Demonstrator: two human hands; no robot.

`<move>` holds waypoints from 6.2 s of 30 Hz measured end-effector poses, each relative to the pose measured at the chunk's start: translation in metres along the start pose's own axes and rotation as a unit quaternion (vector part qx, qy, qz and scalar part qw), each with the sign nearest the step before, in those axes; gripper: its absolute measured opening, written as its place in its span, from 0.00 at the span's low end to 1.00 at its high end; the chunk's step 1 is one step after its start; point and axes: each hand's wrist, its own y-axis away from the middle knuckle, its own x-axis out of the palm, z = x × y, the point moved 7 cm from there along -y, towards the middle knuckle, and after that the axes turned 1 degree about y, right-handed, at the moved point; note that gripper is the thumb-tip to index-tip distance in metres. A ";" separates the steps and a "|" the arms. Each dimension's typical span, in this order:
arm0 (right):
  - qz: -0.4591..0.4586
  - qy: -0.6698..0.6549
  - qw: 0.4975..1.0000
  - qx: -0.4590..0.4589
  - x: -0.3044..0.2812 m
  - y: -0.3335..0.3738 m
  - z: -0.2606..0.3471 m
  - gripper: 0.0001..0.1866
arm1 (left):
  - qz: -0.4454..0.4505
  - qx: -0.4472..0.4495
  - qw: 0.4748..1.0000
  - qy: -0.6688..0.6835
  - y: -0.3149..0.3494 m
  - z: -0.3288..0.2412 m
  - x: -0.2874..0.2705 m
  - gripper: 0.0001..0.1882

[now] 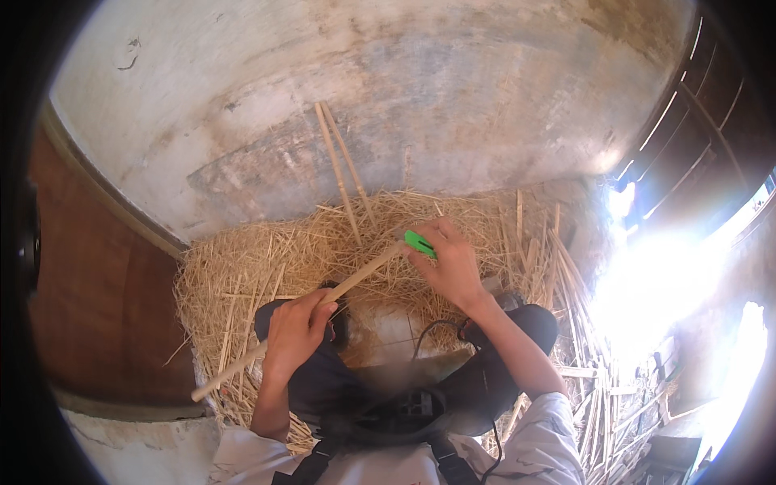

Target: The person uses a green-handled knife to shave and smooth the outer layer of a long bamboo stick by hand, rotating the stick and scraping it repeatedly.

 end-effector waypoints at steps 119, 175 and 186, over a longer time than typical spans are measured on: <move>0.009 0.078 0.996 -0.045 0.019 0.015 0.017 0.14 | -0.037 -0.094 0.955 0.278 0.026 -0.006 0.047 0.17; 0.048 0.073 0.993 -0.083 0.029 0.028 0.032 0.14 | -0.021 -0.091 0.957 0.276 0.027 -0.009 0.045 0.17; 0.012 0.039 0.997 -0.065 0.017 0.018 0.021 0.12 | -0.008 -0.100 0.955 0.279 0.040 0.003 0.049 0.16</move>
